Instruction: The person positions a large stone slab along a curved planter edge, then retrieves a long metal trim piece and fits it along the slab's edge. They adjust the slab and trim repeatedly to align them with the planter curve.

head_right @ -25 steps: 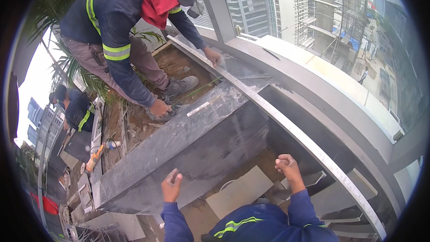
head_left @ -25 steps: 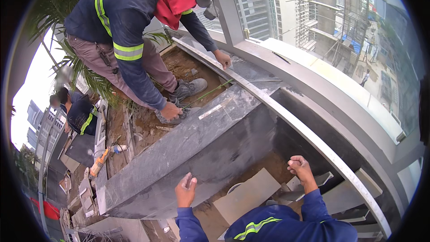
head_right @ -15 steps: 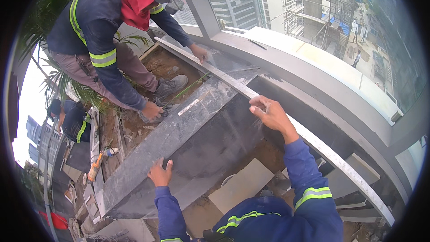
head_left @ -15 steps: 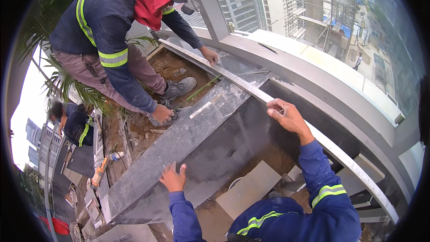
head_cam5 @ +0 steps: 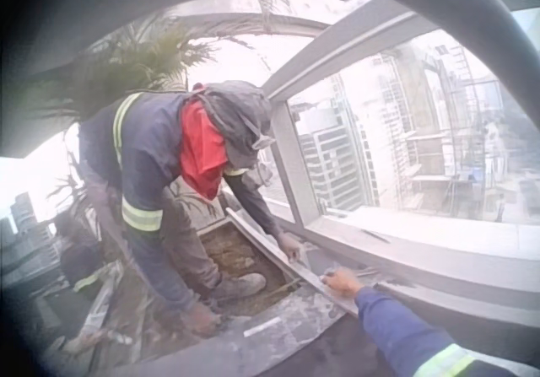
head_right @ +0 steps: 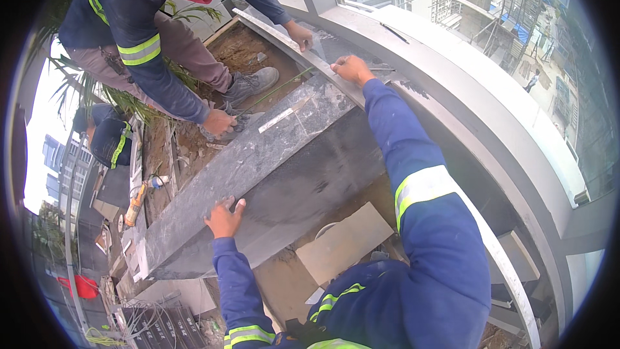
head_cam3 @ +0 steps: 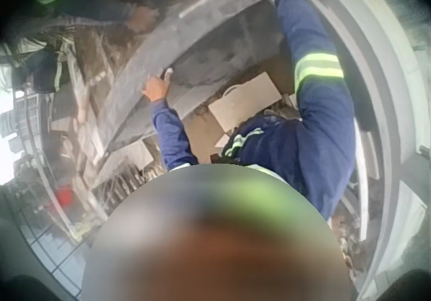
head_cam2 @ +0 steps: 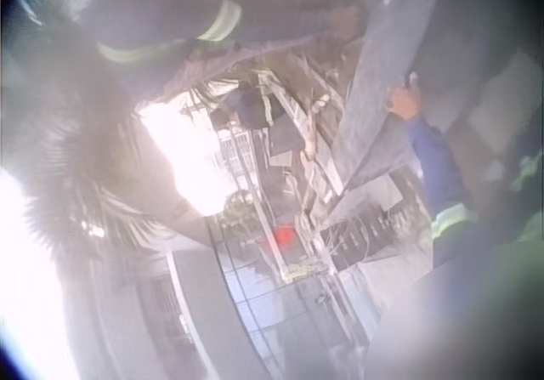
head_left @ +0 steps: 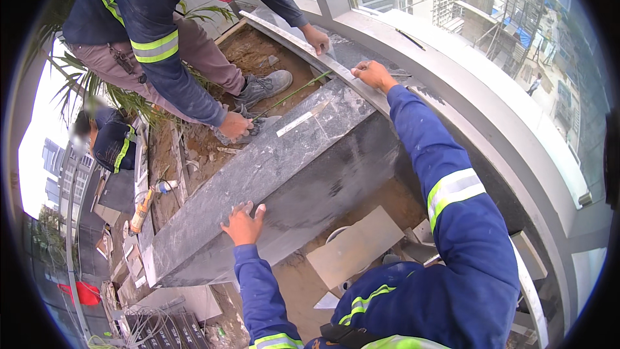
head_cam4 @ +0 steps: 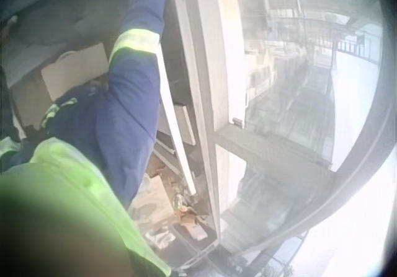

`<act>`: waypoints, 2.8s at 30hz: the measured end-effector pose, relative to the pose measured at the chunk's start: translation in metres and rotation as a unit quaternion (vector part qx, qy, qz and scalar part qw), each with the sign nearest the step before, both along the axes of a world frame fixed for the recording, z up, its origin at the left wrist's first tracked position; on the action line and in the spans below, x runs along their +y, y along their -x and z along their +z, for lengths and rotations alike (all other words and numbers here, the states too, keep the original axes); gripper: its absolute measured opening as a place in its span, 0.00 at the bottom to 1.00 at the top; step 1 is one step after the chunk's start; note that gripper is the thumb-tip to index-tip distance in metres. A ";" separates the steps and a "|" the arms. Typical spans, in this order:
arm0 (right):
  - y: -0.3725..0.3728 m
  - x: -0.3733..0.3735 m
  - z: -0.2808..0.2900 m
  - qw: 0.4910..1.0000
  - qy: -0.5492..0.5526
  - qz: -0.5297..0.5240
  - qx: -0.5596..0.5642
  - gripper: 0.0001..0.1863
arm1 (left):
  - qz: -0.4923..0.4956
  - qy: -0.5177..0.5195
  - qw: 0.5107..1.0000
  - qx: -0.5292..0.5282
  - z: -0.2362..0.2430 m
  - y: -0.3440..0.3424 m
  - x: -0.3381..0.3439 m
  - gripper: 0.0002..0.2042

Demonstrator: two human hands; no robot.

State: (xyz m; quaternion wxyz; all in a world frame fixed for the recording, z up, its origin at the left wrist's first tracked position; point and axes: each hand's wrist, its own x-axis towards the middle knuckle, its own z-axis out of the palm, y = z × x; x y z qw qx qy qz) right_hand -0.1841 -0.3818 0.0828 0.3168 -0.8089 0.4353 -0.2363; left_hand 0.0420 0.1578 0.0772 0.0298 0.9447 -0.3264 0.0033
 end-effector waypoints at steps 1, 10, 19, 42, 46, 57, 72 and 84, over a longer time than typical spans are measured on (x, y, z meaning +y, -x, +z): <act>-0.006 -0.006 -0.003 1.000 -0.015 -0.007 0.002 0.25 | 0.005 0.002 1.000 -0.001 0.000 0.001 -0.001 0.30; -0.027 -0.031 -0.031 0.994 -0.096 -0.041 -0.039 0.23 | 0.037 0.020 0.999 0.016 -0.004 0.009 -0.002 0.31; -0.035 -0.020 0.001 0.984 -0.091 -0.119 0.097 0.36 | 0.056 -0.011 0.998 0.002 -0.002 0.014 -0.020 0.31; -0.081 -0.079 0.010 0.983 -0.141 -0.051 0.107 0.22 | 0.058 -0.028 0.998 -0.010 -0.007 0.015 -0.020 0.30; -0.083 -0.083 0.006 0.982 -0.148 -0.045 0.106 0.22 | 0.058 -0.036 0.997 -0.021 -0.008 0.015 -0.023 0.30; -0.084 -0.081 0.011 0.979 -0.160 -0.059 0.107 0.21 | 0.065 -0.013 0.998 -0.010 -0.002 0.021 -0.026 0.30; -0.087 -0.082 0.008 0.980 -0.154 -0.058 0.116 0.23 | 0.067 0.005 0.998 -0.013 -0.007 0.022 -0.024 0.29; -0.084 -0.081 0.008 0.981 -0.148 -0.049 0.113 0.24 | 0.065 0.015 0.998 -0.019 -0.007 0.024 -0.025 0.28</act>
